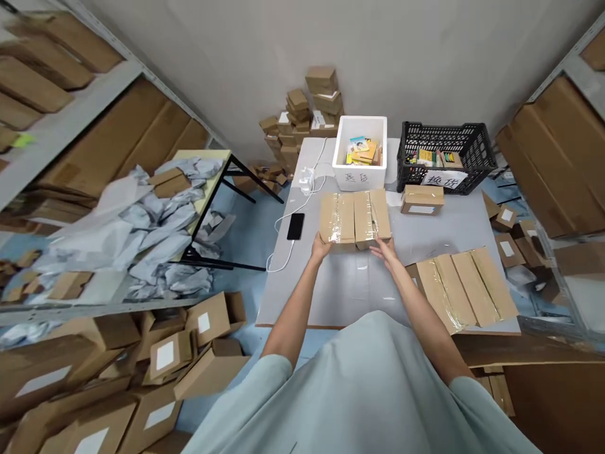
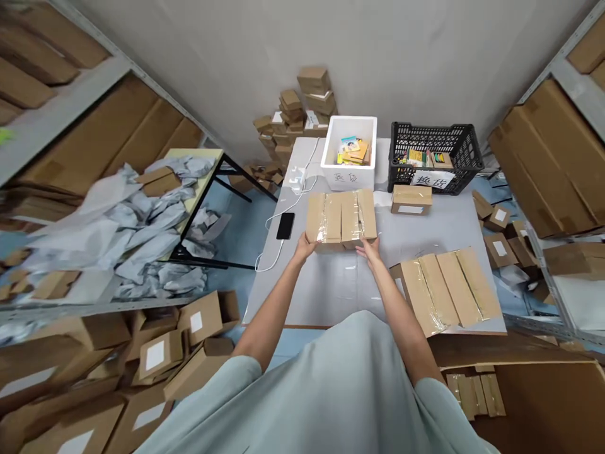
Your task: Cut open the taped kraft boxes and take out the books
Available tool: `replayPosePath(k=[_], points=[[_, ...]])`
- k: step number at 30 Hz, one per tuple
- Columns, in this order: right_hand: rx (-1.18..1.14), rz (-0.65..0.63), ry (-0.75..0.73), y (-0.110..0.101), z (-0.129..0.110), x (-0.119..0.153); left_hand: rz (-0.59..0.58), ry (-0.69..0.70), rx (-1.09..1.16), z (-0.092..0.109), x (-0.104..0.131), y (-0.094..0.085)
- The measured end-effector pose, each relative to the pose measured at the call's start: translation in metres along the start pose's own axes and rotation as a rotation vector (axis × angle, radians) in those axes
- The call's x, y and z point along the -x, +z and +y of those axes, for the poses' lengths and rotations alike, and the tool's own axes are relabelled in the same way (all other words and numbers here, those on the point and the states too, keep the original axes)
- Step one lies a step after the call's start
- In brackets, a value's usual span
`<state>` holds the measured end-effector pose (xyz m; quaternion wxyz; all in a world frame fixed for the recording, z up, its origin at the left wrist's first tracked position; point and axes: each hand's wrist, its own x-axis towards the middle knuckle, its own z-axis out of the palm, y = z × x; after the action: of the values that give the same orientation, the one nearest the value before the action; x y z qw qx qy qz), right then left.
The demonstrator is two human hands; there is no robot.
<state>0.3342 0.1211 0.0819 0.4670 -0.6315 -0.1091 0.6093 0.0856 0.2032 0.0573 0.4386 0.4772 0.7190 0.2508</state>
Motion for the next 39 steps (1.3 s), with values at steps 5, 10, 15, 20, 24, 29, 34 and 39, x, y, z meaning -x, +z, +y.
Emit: replayPosePath(k=[5,10,15,20,24,29,34,39], points=[[0.101,0.038,-0.017,0.015,-0.029,-0.016,0.087,0.073,-0.105,0.034,-0.024,-0.004],[0.204,0.090,-0.233,-0.092,-0.013,0.027,-0.010,0.190,-0.166,-0.002,0.041,0.036],[0.705,0.658,-0.563,-0.296,-0.005,0.109,-0.719,0.136,-0.124,-0.044,0.154,0.124],[0.828,0.906,-0.095,-0.430,0.001,0.149,-1.088,0.097,-0.050,-0.040,0.235,0.203],[0.422,0.650,0.018,-0.445,0.026,0.152,-1.173,0.046,0.108,-0.028,0.263,0.231],[0.325,0.658,-0.167,-0.433,0.038,0.138,-0.928,0.002,0.035,-0.018,0.261,0.221],[0.296,0.569,-0.271,-0.402,0.017,0.081,-0.582,0.138,-0.008,0.014,0.204,0.214],[0.298,0.500,-0.175,-0.347,-0.027,0.012,-0.358,0.244,-0.097,0.056,0.119,0.222]])
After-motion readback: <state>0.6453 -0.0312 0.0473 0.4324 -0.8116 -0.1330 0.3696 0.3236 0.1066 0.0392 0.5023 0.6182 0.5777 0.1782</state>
